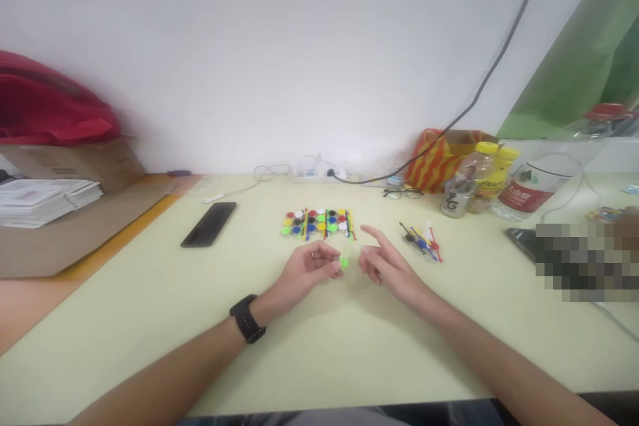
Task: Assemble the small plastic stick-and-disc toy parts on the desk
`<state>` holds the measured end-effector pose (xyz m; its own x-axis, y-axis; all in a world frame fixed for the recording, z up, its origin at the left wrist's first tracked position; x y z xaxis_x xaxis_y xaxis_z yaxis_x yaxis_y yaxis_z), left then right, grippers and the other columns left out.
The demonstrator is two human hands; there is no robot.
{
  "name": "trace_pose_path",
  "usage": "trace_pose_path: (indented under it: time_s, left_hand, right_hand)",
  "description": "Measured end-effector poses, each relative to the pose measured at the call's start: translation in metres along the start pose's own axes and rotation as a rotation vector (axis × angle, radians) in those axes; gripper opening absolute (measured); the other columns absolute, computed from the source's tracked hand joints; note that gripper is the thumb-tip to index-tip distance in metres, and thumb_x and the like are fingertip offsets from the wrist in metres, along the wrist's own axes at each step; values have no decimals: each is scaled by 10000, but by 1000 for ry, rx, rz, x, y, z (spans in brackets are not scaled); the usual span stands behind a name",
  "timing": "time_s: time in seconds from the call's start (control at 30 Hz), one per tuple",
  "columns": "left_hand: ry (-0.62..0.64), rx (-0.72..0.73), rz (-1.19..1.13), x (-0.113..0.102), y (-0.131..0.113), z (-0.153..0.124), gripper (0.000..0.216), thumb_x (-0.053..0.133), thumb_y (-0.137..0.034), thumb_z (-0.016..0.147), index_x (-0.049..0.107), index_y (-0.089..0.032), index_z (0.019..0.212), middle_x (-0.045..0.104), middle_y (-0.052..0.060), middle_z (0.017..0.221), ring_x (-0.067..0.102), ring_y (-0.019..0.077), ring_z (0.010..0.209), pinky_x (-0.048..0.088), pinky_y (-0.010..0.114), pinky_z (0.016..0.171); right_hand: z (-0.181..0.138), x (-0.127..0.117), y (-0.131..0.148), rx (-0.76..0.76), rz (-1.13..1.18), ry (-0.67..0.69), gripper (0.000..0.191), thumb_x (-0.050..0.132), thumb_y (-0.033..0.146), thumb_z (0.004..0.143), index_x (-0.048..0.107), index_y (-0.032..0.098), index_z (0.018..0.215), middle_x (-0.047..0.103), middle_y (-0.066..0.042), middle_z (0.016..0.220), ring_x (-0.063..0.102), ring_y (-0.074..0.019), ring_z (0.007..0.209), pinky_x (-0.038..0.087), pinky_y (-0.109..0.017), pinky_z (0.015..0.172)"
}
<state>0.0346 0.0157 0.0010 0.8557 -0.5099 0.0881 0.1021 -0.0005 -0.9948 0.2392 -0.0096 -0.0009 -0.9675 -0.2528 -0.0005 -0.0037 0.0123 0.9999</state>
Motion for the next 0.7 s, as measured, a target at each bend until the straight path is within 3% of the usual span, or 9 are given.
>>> trace_pose_path:
  time_s: [0.03, 0.07, 0.13, 0.2, 0.3, 0.43, 0.57, 0.7]
  left_hand:
    - [-1, 7, -1, 0, 0, 0, 294, 822, -365, 870, 667, -157, 1008, 703, 52, 897, 692, 175, 844, 552, 315, 828]
    - [-2, 14, -1, 0, -1, 0, 291, 819, -364, 874, 665, -157, 1008, 702, 52, 901, 689, 171, 838, 551, 313, 825]
    - [0, 23, -3, 0, -1, 0, 287, 813, -362, 880, 660, -157, 1010, 699, 53, 911, 683, 166, 835, 549, 310, 822]
    - [4, 18, -7, 0, -1, 0, 291, 815, -363, 879, 657, -157, 1010, 699, 52, 910, 683, 165, 836, 549, 306, 817]
    - [11, 1, -10, 0, 0, 0, 304, 825, -368, 868, 655, -155, 1005, 698, 48, 886, 688, 170, 838, 551, 310, 819]
    - [17, -18, -9, 1, 1, 0, 328, 840, -380, 849, 661, -154, 1004, 709, 57, 901, 702, 188, 861, 563, 330, 826]
    - [30, -22, -18, 4, -1, -1, 339, 863, -381, 823, 670, -152, 981, 710, 53, 902, 703, 185, 856, 568, 327, 825]
    - [24, -25, -5, 5, -2, -1, 344, 867, -395, 814, 675, -155, 968, 711, 52, 894, 704, 187, 848, 575, 334, 827]
  right_hand:
    - [0, -1, -1, 47, 25, 61, 536, 491, 685, 985, 641, 190, 844, 464, 28, 610, 351, -117, 529, 268, -277, 528]
    - [-1, -1, 0, 82, 53, 134, 643, 430, 695, 1001, 548, 191, 621, 384, 26, 532, 309, -115, 506, 247, -290, 523]
    - [-2, -2, 3, 94, 115, 236, 751, 368, 674, 1026, 337, 210, 436, 235, 29, 460, 238, -114, 492, 226, -311, 530]
    - [-2, -3, 7, 59, 167, 220, 724, 416, 642, 1026, 341, 204, 453, 243, 33, 481, 235, -114, 508, 227, -309, 541]
    - [-1, -2, 9, 31, 209, 134, 546, 566, 616, 984, 478, 195, 647, 422, 31, 583, 342, -111, 538, 268, -283, 545]
    - [0, 6, 9, -51, 116, 87, 437, 775, 550, 874, 511, 204, 826, 595, 16, 740, 460, -107, 589, 359, -257, 558]
    - [1, 10, 6, -114, 69, 109, 433, 830, 511, 834, 524, 207, 870, 584, 23, 820, 494, -106, 641, 420, -254, 589]
    - [1, 10, 3, -134, 10, 132, 406, 833, 490, 838, 551, 205, 902, 554, 43, 757, 507, -111, 640, 435, -263, 615]
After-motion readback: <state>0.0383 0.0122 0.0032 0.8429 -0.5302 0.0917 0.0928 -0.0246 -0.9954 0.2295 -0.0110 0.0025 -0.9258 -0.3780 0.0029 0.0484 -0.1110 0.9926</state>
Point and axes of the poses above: each hand's wrist, its own z-axis towards the middle knuckle, its own x-axis out of the palm, y = z × x, the point moved 3 cm from there along z, towards the middle knuckle
